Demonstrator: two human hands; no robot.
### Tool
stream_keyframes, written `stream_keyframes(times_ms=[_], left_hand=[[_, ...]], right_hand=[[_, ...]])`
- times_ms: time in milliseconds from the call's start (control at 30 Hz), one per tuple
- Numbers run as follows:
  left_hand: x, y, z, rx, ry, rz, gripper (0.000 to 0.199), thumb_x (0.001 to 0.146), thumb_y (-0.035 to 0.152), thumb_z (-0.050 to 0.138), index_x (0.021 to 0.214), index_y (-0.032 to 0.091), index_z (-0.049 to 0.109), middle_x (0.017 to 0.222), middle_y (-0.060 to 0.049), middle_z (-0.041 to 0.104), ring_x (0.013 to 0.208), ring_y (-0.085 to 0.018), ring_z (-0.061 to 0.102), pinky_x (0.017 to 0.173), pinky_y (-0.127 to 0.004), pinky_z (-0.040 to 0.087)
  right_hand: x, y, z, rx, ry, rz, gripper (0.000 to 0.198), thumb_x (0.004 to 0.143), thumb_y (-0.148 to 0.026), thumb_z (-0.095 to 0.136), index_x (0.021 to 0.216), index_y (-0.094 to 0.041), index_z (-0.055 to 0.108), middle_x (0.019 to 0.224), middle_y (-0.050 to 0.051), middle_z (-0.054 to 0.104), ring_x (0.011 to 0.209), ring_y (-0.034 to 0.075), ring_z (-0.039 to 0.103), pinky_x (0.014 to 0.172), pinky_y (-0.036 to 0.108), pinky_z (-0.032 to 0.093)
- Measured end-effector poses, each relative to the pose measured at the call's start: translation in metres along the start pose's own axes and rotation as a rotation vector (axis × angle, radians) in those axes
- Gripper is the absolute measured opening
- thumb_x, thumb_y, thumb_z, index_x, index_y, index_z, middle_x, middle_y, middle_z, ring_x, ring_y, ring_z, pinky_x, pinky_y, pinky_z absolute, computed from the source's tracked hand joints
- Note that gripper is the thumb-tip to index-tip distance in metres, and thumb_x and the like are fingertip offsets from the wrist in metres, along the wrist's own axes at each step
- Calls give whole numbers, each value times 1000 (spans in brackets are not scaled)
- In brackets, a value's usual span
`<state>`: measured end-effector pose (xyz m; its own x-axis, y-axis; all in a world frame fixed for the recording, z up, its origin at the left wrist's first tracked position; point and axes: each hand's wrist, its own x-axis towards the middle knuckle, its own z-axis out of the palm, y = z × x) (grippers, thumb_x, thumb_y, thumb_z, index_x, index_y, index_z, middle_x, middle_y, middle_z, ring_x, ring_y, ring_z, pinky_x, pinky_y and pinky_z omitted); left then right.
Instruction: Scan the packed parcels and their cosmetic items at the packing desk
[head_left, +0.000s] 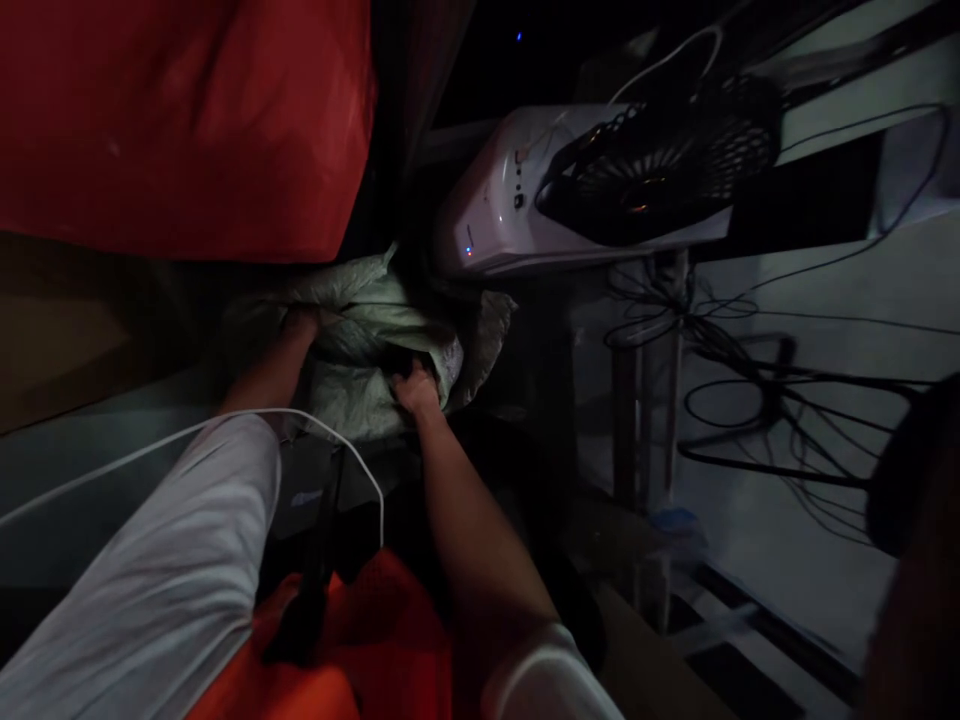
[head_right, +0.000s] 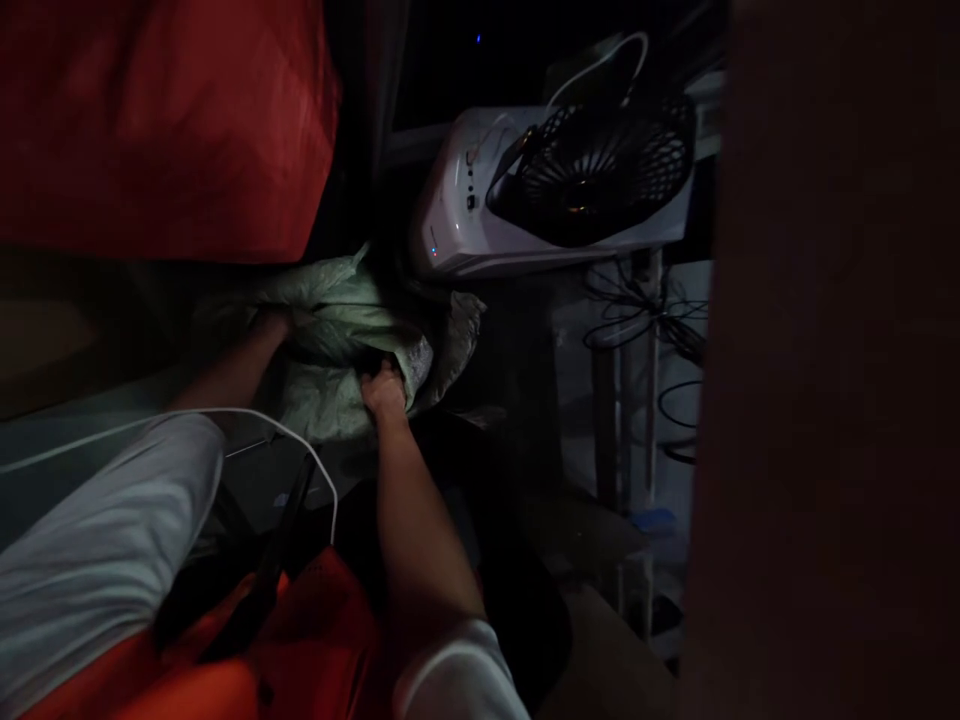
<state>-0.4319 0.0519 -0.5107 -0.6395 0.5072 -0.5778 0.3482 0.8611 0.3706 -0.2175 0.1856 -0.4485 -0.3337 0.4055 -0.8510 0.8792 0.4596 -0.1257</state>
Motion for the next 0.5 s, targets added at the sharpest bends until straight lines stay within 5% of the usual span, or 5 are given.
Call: stream_keyframes(times_ms=[200,333,500], left_hand=[[-61,-3,6,106,-62,-179,87,84,44,77,149,1,39,144,-35,49,127,-45,57,103,-50,49],[-111,-14,-7,132,-33,-85,115,70,32,85,164,16,19,164,-27,27,140,-46,47,111,-50,45],[-170,-27,-76,-200,-99,-21,108,72,50,80,162,19,29,152,-17,53,137,-37,54,116,-47,45]], right_hand=[[-7,-2,-1,9,27,-28,74,101,-33,47,163,-3,22,155,23,47,146,28,45,121,35,34],[-18,-1,-5,22,27,-18,72,101,-31,46,162,-1,22,152,25,50,144,29,48,118,34,38],[-32,3,-12,61,10,9,61,103,-30,46,157,-4,35,143,22,59,135,27,58,112,33,44]])
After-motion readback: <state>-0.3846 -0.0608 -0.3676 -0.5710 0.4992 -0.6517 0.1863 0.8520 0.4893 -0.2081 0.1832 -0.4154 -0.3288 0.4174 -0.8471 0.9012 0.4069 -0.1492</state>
